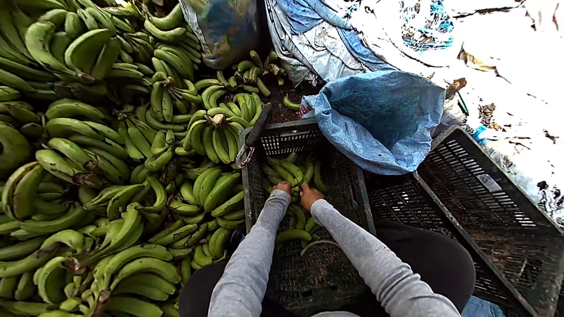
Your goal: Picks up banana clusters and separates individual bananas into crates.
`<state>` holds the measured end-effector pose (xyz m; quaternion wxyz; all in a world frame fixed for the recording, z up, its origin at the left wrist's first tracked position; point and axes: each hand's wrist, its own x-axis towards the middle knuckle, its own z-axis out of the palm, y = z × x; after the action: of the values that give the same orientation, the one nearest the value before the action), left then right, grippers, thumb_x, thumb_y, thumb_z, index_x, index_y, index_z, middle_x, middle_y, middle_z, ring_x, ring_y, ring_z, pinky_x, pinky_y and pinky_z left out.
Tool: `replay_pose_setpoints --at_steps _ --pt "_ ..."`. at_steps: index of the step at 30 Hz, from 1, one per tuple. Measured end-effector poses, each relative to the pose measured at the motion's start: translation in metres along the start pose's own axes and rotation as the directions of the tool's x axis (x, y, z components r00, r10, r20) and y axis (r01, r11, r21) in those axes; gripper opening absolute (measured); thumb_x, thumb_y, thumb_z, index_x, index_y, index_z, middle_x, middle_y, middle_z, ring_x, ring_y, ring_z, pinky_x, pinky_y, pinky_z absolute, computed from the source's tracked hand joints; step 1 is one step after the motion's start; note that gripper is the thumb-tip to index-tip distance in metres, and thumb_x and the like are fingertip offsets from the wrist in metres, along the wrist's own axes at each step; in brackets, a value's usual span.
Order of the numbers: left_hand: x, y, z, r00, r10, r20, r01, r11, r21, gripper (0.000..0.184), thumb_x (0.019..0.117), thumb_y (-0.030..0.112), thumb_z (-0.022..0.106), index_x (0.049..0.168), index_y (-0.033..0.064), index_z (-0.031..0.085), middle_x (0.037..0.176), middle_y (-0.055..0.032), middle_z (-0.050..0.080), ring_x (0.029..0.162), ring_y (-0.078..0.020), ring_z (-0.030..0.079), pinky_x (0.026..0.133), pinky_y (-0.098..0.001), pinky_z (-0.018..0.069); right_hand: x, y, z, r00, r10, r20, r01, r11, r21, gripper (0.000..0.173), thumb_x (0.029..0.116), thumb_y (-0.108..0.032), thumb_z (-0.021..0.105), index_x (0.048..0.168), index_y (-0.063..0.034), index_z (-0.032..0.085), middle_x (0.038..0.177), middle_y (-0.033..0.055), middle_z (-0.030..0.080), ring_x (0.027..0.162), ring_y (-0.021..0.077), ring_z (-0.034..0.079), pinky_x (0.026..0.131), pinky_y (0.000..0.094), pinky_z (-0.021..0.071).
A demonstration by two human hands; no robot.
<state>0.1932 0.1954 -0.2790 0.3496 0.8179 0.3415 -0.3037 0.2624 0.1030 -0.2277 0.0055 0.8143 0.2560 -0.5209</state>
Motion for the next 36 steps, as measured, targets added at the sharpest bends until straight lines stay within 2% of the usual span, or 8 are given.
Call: replay_pose_setpoints --at_steps 12,17,24,27,29,32,34,36 --pt "0.009 -0.017 -0.012 0.984 -0.147 -0.102 0.129 0.978 -0.162 0.042 0.1046 0.024 0.059 0.142 0.0054 0.058 0.144 -0.0235 0.057 0.140 -0.0394 0.048 0.117 -0.0534 0.0342 0.022 0.003 0.029 0.999 -0.027 -0.018 0.031 0.933 0.360 0.049 0.1138 -0.021 0.031 0.161 -0.0075 0.024 0.146 0.0266 0.054 0.134 0.0387 0.056 0.112 0.0509 0.0425" --pt "0.012 -0.024 -0.023 0.963 -0.215 -0.161 0.153 0.931 -0.331 0.041 0.1025 0.023 0.063 0.137 0.0027 0.061 0.141 -0.0250 0.058 0.137 -0.0381 0.051 0.116 -0.0508 0.0363 -0.002 0.016 0.061 0.997 -0.066 -0.048 0.081 0.868 0.489 0.049 0.1138 -0.022 0.031 0.160 -0.0063 0.024 0.136 0.0278 0.059 0.115 0.0396 0.065 0.099 0.0521 0.0503" --pt "0.023 -0.033 -0.021 0.895 -0.392 -0.213 0.187 0.763 -0.619 0.040 0.1038 0.021 0.061 0.137 -0.0010 0.058 0.136 -0.0281 0.059 0.124 -0.0377 0.061 0.105 -0.0494 0.0483 0.034 -0.013 0.046 0.991 -0.107 -0.079 0.131 0.887 0.443 0.049 0.1138 -0.022 0.032 0.160 -0.0063 0.024 0.138 0.0274 0.060 0.126 0.0399 0.061 0.108 0.0515 0.0456" --pt "0.031 -0.034 -0.022 0.854 -0.469 -0.225 0.134 0.617 -0.776 0.040 0.1064 0.021 0.057 0.138 -0.0030 0.055 0.132 -0.0298 0.059 0.110 -0.0364 0.067 0.092 -0.0471 0.0563 0.021 -0.001 0.075 0.990 -0.121 -0.068 0.139 0.884 0.447 0.051 0.1135 -0.022 0.033 0.161 -0.0056 0.024 0.138 0.0277 0.060 0.125 0.0413 0.063 0.108 0.0527 0.0465" --pt "0.034 -0.031 -0.029 0.869 -0.455 -0.195 0.171 0.647 -0.743 0.043 0.1073 0.024 0.055 0.142 -0.0019 0.052 0.136 -0.0291 0.057 0.114 -0.0359 0.066 0.096 -0.0467 0.0553 0.017 0.011 0.095 0.990 -0.124 -0.074 0.144 0.864 0.482 0.050 0.1130 -0.021 0.035 0.160 -0.0041 0.027 0.139 0.0283 0.059 0.123 0.0425 0.063 0.107 0.0536 0.0468" --pt "0.038 -0.026 -0.036 0.875 -0.461 -0.145 0.288 0.738 -0.610 0.045 0.1085 0.026 0.051 0.144 -0.0019 0.050 0.143 -0.0287 0.053 0.129 -0.0384 0.057 0.106 -0.0505 0.0475 0.024 0.034 0.102 0.978 -0.187 -0.087 0.203 0.789 0.580 0.049 0.1123 -0.018 0.037 0.158 -0.0023 0.029 0.126 0.0277 0.063 0.096 0.0361 0.068 0.090 0.0491 0.0536" --pt "0.042 -0.020 -0.036 0.842 -0.525 -0.121 0.341 0.693 -0.636 0.044 0.1108 0.022 0.043 0.145 -0.0055 0.047 0.147 -0.0298 0.048 0.137 -0.0391 0.050 0.111 -0.0512 0.0421 0.017 0.047 0.101 0.983 -0.154 -0.103 0.184 0.738 0.650 0.049 0.1128 -0.019 0.035 0.159 -0.0040 0.027 0.099 0.0199 0.064 0.073 0.0277 0.062 0.072 0.0429 0.0536" --pt "0.044 -0.011 -0.035 0.798 -0.585 -0.144 0.356 0.652 -0.669 0.050 0.1131 0.027 0.033 0.145 -0.0088 0.046 0.152 -0.0288 0.045 0.144 -0.0367 0.043 0.118 -0.0491 0.0334 0.009 0.053 0.096 0.983 -0.100 -0.152 0.177 0.713 0.678 0.050 0.1130 -0.020 0.035 0.159 -0.0049 0.027 0.090 0.0168 0.063 0.068 0.0259 0.060 0.069 0.0424 0.0535"
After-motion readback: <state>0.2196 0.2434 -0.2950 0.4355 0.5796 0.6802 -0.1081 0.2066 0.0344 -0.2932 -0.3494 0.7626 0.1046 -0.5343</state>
